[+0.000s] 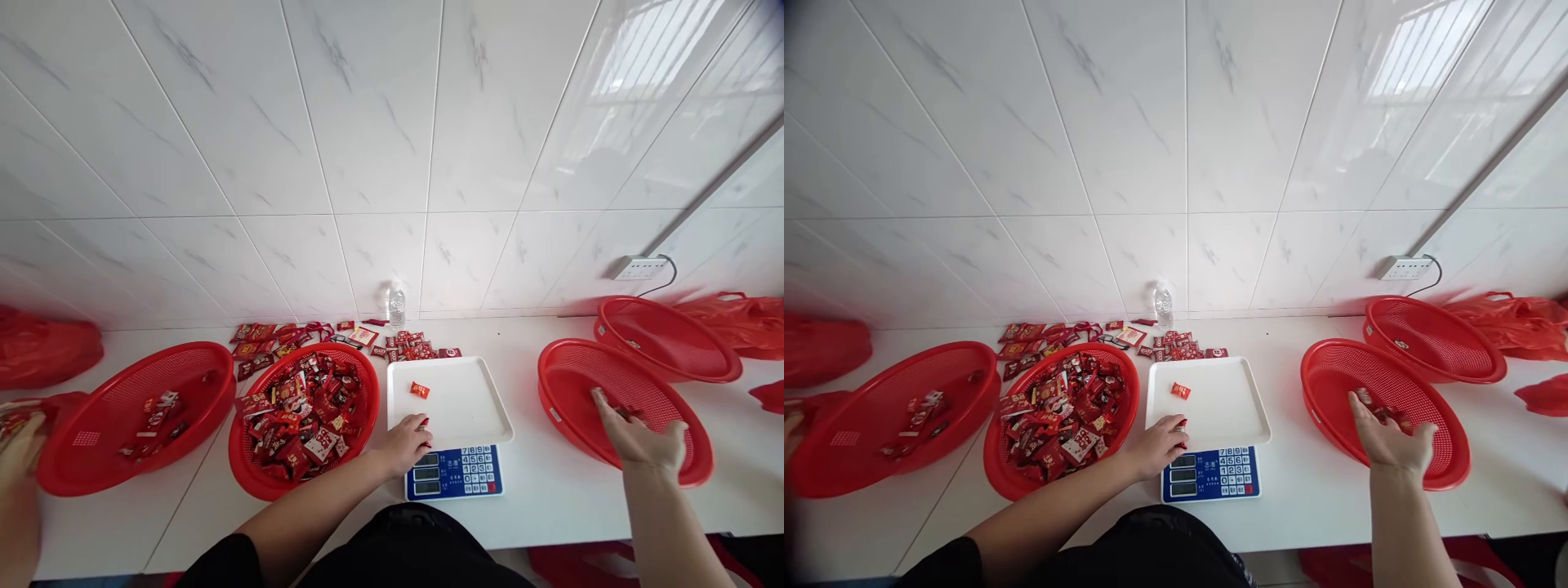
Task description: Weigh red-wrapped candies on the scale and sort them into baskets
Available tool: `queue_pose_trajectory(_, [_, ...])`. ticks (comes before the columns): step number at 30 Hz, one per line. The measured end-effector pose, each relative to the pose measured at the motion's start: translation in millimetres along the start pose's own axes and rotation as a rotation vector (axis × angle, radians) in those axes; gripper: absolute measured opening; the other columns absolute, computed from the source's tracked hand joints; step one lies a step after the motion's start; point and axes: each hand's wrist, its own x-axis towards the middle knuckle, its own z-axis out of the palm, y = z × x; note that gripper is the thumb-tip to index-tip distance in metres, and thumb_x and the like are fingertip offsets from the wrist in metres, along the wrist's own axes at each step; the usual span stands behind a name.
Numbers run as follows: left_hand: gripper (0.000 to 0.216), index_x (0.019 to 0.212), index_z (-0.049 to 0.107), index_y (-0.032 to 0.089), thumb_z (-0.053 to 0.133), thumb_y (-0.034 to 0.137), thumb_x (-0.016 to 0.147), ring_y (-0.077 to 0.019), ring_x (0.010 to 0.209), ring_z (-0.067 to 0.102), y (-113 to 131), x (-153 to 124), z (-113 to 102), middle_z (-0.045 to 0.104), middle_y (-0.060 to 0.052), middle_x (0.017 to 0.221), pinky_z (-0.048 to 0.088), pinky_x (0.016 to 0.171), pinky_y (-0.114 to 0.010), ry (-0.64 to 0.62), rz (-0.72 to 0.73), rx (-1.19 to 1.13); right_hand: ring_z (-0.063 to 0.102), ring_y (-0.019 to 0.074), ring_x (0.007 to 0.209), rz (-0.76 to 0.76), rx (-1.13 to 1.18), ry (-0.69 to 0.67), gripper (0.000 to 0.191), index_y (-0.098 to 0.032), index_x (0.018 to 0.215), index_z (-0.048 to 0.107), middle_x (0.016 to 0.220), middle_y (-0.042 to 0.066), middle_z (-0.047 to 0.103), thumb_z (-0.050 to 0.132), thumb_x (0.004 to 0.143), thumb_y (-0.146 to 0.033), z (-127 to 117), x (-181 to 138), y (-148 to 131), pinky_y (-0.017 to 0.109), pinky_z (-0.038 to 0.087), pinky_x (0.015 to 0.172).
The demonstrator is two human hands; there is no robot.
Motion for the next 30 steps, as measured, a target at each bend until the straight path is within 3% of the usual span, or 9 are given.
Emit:
queue_pose_trajectory(2, [0.013, 0.09, 0.063, 0.021, 0.054, 0.026, 0.081, -0.0242, 0.122, 0.039, -1, 0, -1, 0.042, -0.006, 0.132, 0.036, 0.1, -0.038, 0.01, -0.03, -0.023, 0.054, 0.0269, 0.114, -0.038, -0.311, -0.29, 0.047, -0.034, 0.116, 0.052, 0.137, 0.01, 0.043, 0.056, 0.074, -0.055, 0, -7, 39, 0.051, 0.051, 0.085])
queue_pose_trajectory(5, [0.011, 0.085, 0.061, 0.02, 0.059, 0.019, 0.074, -0.0253, 0.119, 0.041, -4, -1, -2, 0.045, -0.007, 0.128, 0.038, 0.096, -0.038, 0.065, -0.07, -0.046, 0.055, 0.0275, 0.113, 0.033, -1.022, -0.56, 0.05, -0.028, 0.118, 0.052, 0.128, 0.012, 0.053, 0.06, 0.073, -0.049, -2, -20, 128, 0.053, 0.045, 0.092])
queue_pose_trajectory(7, [0.015, 0.082, 0.059, 0.019, 0.053, 0.009, 0.072, -0.0214, 0.108, 0.049, -6, -2, -2, 0.051, -0.007, 0.117, 0.042, 0.089, -0.033, 0.118, -0.086, -0.058, 0.049, 0.0275, 0.119, -0.102, -1.594, -0.809, 0.046, -0.029, 0.121, 0.051, 0.13, 0.01, 0.051, 0.054, 0.079, -0.048, -6, -28, 190, 0.053, 0.042, 0.095])
queue_pose_trajectory(10, [0.023, 0.079, 0.056, 0.018, 0.045, 0.001, 0.068, -0.0146, 0.08, 0.056, -9, -4, -5, 0.057, -0.003, 0.095, 0.044, 0.073, -0.026, 0.182, -0.139, -0.115, 0.024, 0.0268, 0.135, -0.16, -1.74, -0.963, 0.041, -0.031, 0.115, 0.058, 0.139, 0.003, 0.043, 0.061, 0.075, -0.036, -13, -36, 262, 0.05, 0.02, 0.109])
queue_pose_trajectory(14, [0.019, 0.075, 0.057, 0.017, 0.046, 0.003, 0.068, -0.0141, 0.068, 0.054, -13, -8, -11, 0.059, 0.0, 0.073, 0.042, 0.066, -0.026, 0.277, -0.323, -0.3, 0.016, 0.0258, 0.137, -0.138, -1.828, -1.105, 0.038, -0.029, 0.11, 0.062, 0.138, 0.0, 0.045, 0.062, 0.072, -0.022, -22, -37, 306, 0.046, 0.009, 0.112])
queue_pose_trajectory(19, [0.011, 0.074, 0.057, 0.015, 0.051, 0.01, 0.066, -0.0137, 0.068, 0.057, -13, -21, -17, 0.062, -0.001, 0.071, 0.044, 0.068, -0.027, 0.373, -0.508, -0.807, 0.034, 0.0316, 0.126, -0.125, -1.856, -1.005, 0.026, -0.027, 0.103, 0.064, 0.126, 0.008, 0.053, 0.053, 0.079, -0.026, -41, -44, 304, 0.049, 0.021, 0.105])
queue_pose_trajectory(23, [0.012, 0.08, 0.056, 0.015, 0.053, 0.016, 0.069, -0.012, 0.071, 0.059, -2, -33, -19, 0.063, -0.001, 0.076, 0.046, 0.072, -0.027, 0.454, -0.512, -1.181, 0.056, 0.025, 0.102, -0.018, -1.741, -0.847, 0.034, -0.027, 0.116, 0.053, 0.107, 0.008, 0.062, 0.04, 0.087, -0.04, -58, -70, 291, 0.043, 0.043, 0.087])
queue_pose_trajectory(27, [0.012, 0.083, 0.06, 0.017, 0.054, 0.019, 0.073, -0.0136, 0.077, 0.06, 20, -33, -18, 0.064, -0.002, 0.08, 0.047, 0.075, -0.028, 0.424, -0.374, -0.988, 0.063, 0.0162, 0.089, 0.589, -1.046, -0.581, 0.039, -0.025, 0.111, 0.053, 0.097, 0.004, 0.066, 0.046, 0.084, -0.052, -69, -104, 282, 0.033, 0.049, 0.081])
queue_pose_trajectory(30, [0.013, 0.082, 0.063, 0.018, 0.056, 0.016, 0.071, -0.0141, 0.081, 0.059, 37, -26, -14, 0.063, -0.002, 0.087, 0.047, 0.075, -0.026, 0.355, -0.238, -0.711, 0.065, 0.0141, 0.084, 0.741, -0.755, -0.443, 0.027, -0.025, 0.103, 0.058, 0.091, 0.001, 0.068, 0.061, 0.08, -0.04, -73, -116, 274, 0.03, 0.051, 0.078])
